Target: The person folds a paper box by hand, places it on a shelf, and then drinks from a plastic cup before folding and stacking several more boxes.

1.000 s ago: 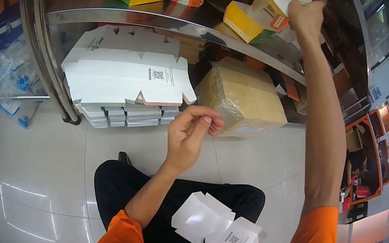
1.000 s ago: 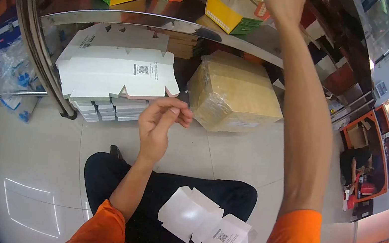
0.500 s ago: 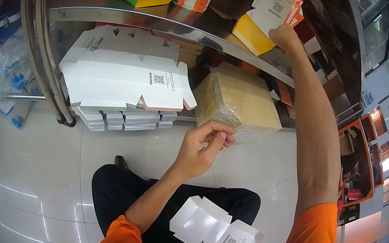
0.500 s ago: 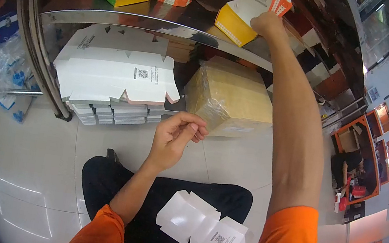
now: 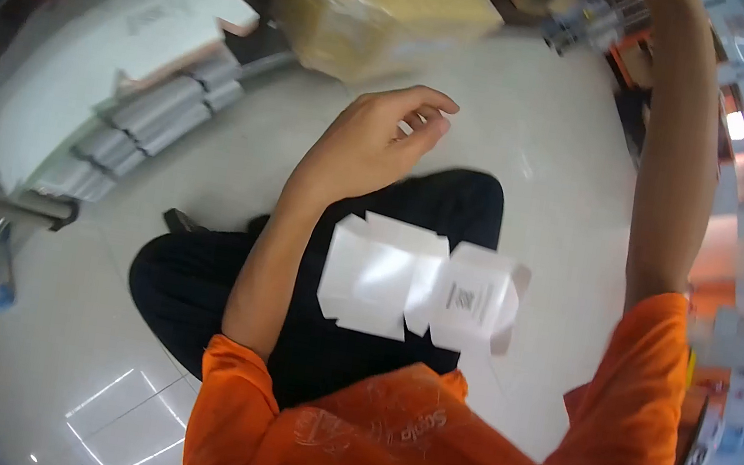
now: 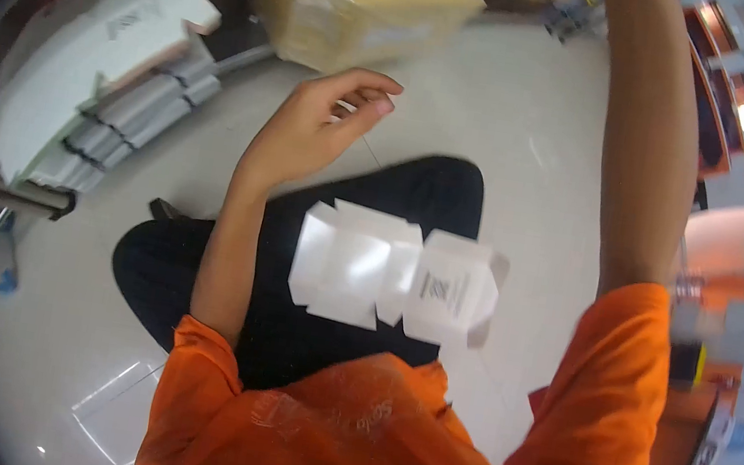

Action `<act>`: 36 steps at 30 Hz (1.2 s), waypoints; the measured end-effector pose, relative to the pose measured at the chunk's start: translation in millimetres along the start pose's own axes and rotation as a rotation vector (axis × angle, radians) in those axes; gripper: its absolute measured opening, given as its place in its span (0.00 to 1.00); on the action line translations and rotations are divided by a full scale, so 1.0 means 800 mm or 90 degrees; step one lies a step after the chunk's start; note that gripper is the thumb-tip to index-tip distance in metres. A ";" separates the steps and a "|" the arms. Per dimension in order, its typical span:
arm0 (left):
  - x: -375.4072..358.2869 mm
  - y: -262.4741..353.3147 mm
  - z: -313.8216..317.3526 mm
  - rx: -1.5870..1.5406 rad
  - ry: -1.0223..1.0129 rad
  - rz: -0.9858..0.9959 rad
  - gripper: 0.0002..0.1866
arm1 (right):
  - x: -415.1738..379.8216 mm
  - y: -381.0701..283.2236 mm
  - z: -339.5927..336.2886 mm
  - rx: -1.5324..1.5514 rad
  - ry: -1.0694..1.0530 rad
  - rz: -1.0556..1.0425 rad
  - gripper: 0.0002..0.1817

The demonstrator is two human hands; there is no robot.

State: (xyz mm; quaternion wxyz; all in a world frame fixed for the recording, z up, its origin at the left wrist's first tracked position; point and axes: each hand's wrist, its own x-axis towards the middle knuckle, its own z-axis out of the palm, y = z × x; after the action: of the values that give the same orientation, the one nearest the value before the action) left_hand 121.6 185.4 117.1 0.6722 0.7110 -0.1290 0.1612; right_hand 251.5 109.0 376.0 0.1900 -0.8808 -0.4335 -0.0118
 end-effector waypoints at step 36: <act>-0.007 -0.079 0.175 0.320 0.160 0.268 0.08 | -0.386 0.216 0.234 0.221 0.086 0.394 0.17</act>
State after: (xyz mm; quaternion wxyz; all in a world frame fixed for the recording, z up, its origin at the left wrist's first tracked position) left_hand 149.7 49.7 50.7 0.4389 0.7865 -0.1451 0.4095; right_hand 164.7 -156.1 88.7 0.3594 -0.9223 -0.1285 0.0617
